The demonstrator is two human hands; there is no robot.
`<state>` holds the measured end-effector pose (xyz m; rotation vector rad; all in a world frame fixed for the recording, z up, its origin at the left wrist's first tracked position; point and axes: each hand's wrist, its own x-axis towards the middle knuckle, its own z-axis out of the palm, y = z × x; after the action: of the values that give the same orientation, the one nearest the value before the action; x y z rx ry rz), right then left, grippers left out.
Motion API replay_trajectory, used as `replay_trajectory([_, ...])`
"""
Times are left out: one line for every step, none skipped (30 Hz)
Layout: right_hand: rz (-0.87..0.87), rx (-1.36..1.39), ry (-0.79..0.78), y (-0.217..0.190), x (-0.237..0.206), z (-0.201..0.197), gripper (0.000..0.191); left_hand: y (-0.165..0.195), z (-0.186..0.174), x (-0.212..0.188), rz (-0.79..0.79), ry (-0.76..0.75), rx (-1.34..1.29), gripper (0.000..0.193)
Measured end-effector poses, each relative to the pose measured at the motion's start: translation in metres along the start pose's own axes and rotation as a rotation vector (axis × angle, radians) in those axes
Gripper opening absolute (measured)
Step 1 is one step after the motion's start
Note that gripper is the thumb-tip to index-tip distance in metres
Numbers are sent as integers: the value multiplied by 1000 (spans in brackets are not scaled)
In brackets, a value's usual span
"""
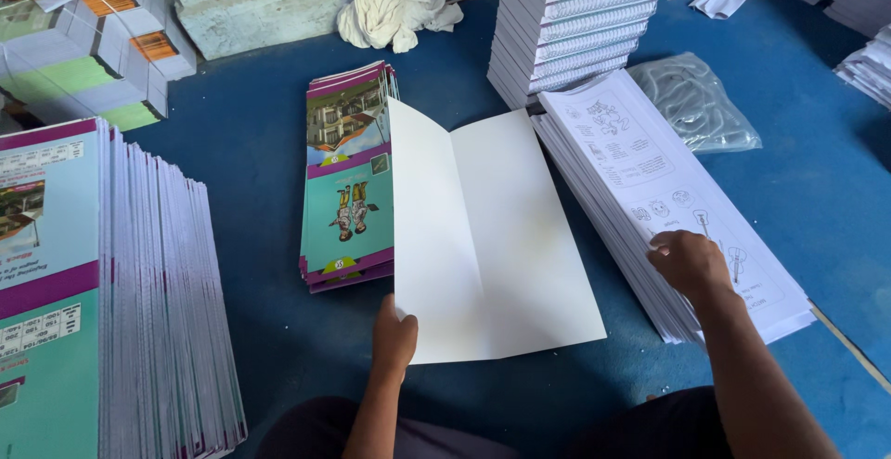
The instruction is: The person sits on the floor and repeatedly inserts loose printed sheets into open book covers, then closes and stacks the completed books. The person handles book covers and printed pages by hand, moving finished units to a growing stack.
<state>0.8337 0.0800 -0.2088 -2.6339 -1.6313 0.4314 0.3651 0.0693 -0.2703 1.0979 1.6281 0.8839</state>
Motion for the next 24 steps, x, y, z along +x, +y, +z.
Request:
replay_trajectory([3,16,-2,3,2,2,32,1,0,-1,-2,-4,-8,45])
replay_trajectory([6,57,-4,6,5,4,31,2,-1,-1,-4,-7,-17,45])
replay_trajectory([10,97,-6,10,6,3,31,3,-2,-2,-30,-19,-11,44])
replay_trajectory([13,136,-9,12,7,2,30,3,-2,-2,-56,-31,-6,44])
replay_trajectory([-8,158,26,14,6,1,31,4,-3,-3,-84,-43,-1,43])
replay_trajectory([-28,178,61,16,5,-1,31,4,-2,-3,-62,-32,3,43])
replay_trajectory([-48,199,96,15,3,-2,32,4,-3,-3,-39,-20,8,43])
replay_trajectory([-26,174,95,13,1,-3,33,4,-3,-3,-16,-9,14,43])
replay_trajectory([-3,149,95,10,-1,-4,34,3,-2,-3,-19,-7,12,43])
replay_trajectory([21,124,95,6,-3,-4,35,3,-2,-4,-20,-6,10,43])
replay_trajectory([8,86,109,2,-5,-5,35,3,-2,-3,-21,-4,7,44])
replay_trajectory([-4,48,123,-3,-7,-5,35,3,-2,-3,-6,-10,-7,44])
replay_trajectory([-19,11,137,-7,-8,-6,35,2,-2,-4,10,-15,-22,44])
replay_trajectory([-45,36,162,-10,-9,-6,34,2,-2,-4,25,-18,-36,44])
replay_trajectory([-72,62,185,-12,-9,-5,33,2,-2,-4,1,-23,-25,44])
replay_trajectory([-100,87,208,-13,-9,-4,32,3,-2,-4,-24,-28,-14,43])
replay_trajectory([-144,139,217,-14,-8,-2,33,3,-2,-4,-49,-33,-4,43])
replay_trajectory([-186,190,225,-13,-6,1,34,3,-2,-5,-32,-28,-6,43])
replay_trajectory([-229,242,234,-12,-4,3,35,3,-2,-6,-14,-23,-8,42])
replay_trajectory([-162,257,179,-9,-1,6,37,3,-2,-6,5,-17,-8,42])
replay_trajectory([-97,272,124,-5,3,8,40,3,-3,-6,-11,-21,10,42])
replay_trajectory([-31,287,68,-2,8,11,43,3,-3,-7,-27,-24,29,41])
replay_trajectory([41,276,57,4,13,14,51,3,-4,-7,-43,-29,47,41])
replay_trajectory([114,265,47,12,17,13,61,3,-5,-7,-28,-26,35,41])
